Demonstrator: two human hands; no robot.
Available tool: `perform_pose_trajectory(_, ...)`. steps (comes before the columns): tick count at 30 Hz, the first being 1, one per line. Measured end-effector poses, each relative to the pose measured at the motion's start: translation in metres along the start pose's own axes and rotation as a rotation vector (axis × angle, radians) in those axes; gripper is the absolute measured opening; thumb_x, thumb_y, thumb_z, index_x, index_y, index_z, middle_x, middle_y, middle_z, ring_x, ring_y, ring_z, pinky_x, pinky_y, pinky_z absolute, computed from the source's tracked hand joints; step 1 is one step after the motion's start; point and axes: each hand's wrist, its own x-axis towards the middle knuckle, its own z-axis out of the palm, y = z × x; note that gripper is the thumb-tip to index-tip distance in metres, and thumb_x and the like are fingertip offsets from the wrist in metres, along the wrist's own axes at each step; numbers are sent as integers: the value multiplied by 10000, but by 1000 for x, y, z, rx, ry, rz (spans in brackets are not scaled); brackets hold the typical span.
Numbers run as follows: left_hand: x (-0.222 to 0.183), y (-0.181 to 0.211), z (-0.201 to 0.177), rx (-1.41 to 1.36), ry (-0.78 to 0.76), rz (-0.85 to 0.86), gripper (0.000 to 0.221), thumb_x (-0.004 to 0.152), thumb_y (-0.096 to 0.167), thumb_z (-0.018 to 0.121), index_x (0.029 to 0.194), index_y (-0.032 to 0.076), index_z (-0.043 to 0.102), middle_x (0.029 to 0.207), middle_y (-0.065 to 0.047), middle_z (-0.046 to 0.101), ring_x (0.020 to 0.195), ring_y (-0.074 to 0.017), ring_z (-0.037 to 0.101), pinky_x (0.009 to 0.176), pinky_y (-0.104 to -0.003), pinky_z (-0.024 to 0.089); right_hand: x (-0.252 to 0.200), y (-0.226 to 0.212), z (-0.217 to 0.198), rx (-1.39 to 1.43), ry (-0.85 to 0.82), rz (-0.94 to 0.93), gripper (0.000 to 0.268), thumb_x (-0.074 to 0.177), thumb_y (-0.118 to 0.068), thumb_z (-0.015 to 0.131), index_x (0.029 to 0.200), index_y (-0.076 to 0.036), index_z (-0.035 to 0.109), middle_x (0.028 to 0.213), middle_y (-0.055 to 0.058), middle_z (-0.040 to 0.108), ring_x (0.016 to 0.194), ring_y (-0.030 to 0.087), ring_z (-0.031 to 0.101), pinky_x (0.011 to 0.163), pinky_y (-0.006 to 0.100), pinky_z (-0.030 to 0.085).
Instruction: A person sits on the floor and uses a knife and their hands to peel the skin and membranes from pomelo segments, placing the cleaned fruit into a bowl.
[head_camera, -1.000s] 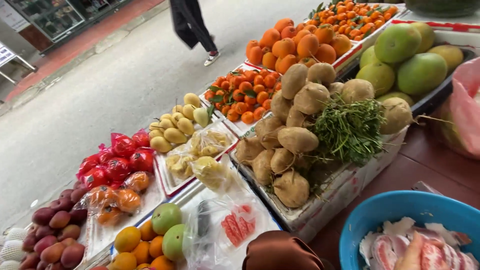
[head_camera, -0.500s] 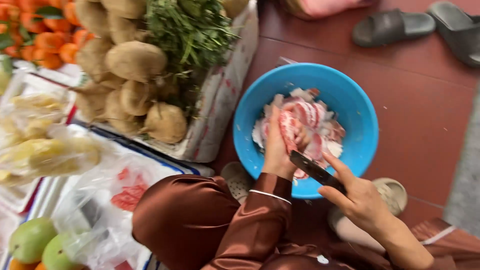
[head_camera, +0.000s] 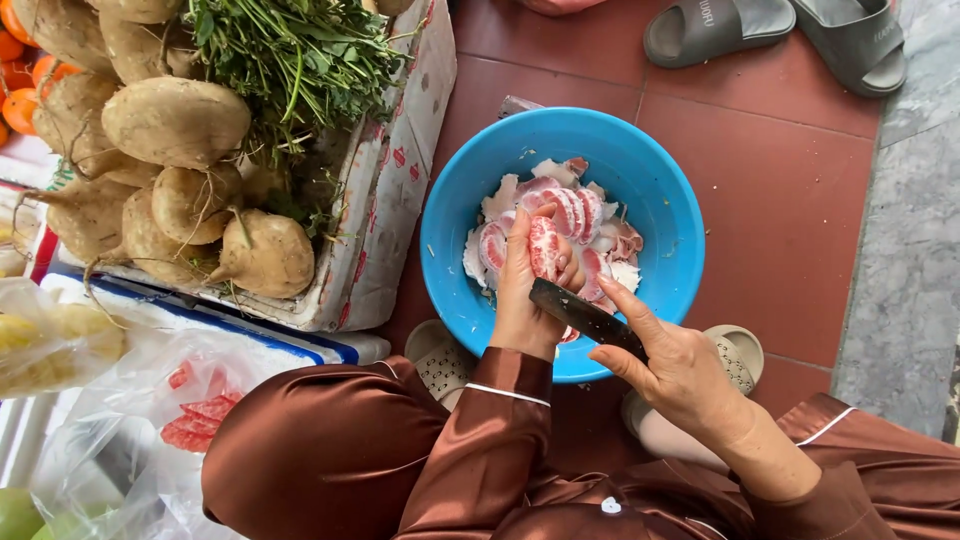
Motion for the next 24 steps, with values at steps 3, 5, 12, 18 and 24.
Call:
perform_pose_trajectory(3,1,-5,1,-5,12,10,392,1054,495,570,1247,158,628,599,-61,395,451,-147,398,446,-246,300,6,-5,0,-48,48,-60,750,837,-515,720,1540,-376,500,1032,63,791,911,357,747,743,505,594)
perform_pose_trajectory(5,0,-7,6,-34,36,-19,359,1061,472,561,1217,158,636,587,-70,394,436,-142,378,426,-231,289,14,-14,0,-61,89,-124,736,866,-538,688,1550,-348,492,1088,54,782,932,334,747,758,499,594)
perform_pose_trajectory(12,9,-18,-6,-41,85,-13,314,1018,403,642,1190,140,644,577,3,455,410,-89,466,368,-214,357,24,-26,3,-48,127,-206,718,899,-520,677,1561,-329,474,1028,70,782,900,336,756,744,474,607)
perform_pose_trajectory(18,-1,-13,1,-12,93,-25,278,1029,381,650,1129,121,655,570,-96,471,407,-122,431,365,-179,296,18,-21,-3,-171,150,-189,750,858,-547,690,1558,-362,492,1015,3,764,918,268,747,740,449,597)
perform_pose_trajectory(24,-5,-14,18,29,132,-38,251,973,292,721,1101,81,672,620,-118,549,439,-142,514,370,-206,384,30,-34,-2,34,159,-252,601,882,-465,716,1465,-375,603,917,7,757,879,221,756,757,379,606)
